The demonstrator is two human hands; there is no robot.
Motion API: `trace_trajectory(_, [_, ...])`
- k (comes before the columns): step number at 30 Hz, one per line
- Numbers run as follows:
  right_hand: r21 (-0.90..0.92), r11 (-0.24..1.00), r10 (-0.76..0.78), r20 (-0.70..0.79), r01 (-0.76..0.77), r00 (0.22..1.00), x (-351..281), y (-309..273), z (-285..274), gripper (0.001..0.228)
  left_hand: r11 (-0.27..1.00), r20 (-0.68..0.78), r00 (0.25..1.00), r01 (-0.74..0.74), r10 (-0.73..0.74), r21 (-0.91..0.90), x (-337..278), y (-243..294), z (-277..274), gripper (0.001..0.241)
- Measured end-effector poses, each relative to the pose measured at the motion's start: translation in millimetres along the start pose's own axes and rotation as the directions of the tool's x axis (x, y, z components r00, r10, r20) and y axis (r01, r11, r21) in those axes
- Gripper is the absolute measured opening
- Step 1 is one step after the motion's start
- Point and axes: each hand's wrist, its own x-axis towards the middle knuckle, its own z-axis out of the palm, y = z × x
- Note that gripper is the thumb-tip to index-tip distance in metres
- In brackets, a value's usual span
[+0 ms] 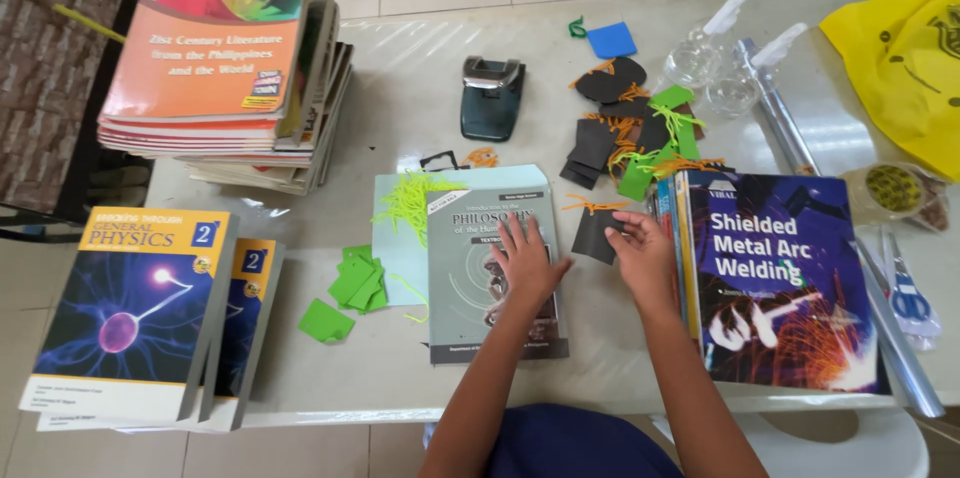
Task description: Placing decorative bookmarks inside a series of textbooks and organizing them into stacks.
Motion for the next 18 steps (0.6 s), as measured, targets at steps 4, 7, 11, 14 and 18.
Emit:
trace_trajectory(4, [0.037, 0.999, -0.038, -0.042, 0.039, 0.998, 14, 2, 23, 0.031, 0.983, 0.088, 0.996, -0.008, 0.024, -0.181, 10, -16, -39, 0.117])
trace_trajectory(7, [-0.014, 1.0, -0.01, -0.067, 0.009, 0.998, 11, 5, 39, 0.034, 0.945, 0.144, 0.985, -0.045, 0.096, -0.323, 11, -42, -53, 0.113])
trace_trajectory(11, [0.046, 0.989, -0.139, -0.094, 0.144, 0.986, 22, 13, 72, 0.029, 0.743, 0.239, 0.931, -0.048, 0.274, -0.668, 12, -74, -100, 0.1])
trace_trajectory(14, [0.01, 0.994, -0.109, -0.084, 0.11, 0.99, 25, 6, 106, 0.024, 0.547, 0.275, 0.883, 0.025, 0.38, -0.837, 12, -104, -134, 0.087])
trace_trajectory(18, [-0.015, 0.999, 0.041, 0.008, -0.041, 0.999, 16, -26, 161, 0.044, 0.381, 0.193, 0.881, 0.015, 0.433, -0.924, 3, -157, -175, 0.074])
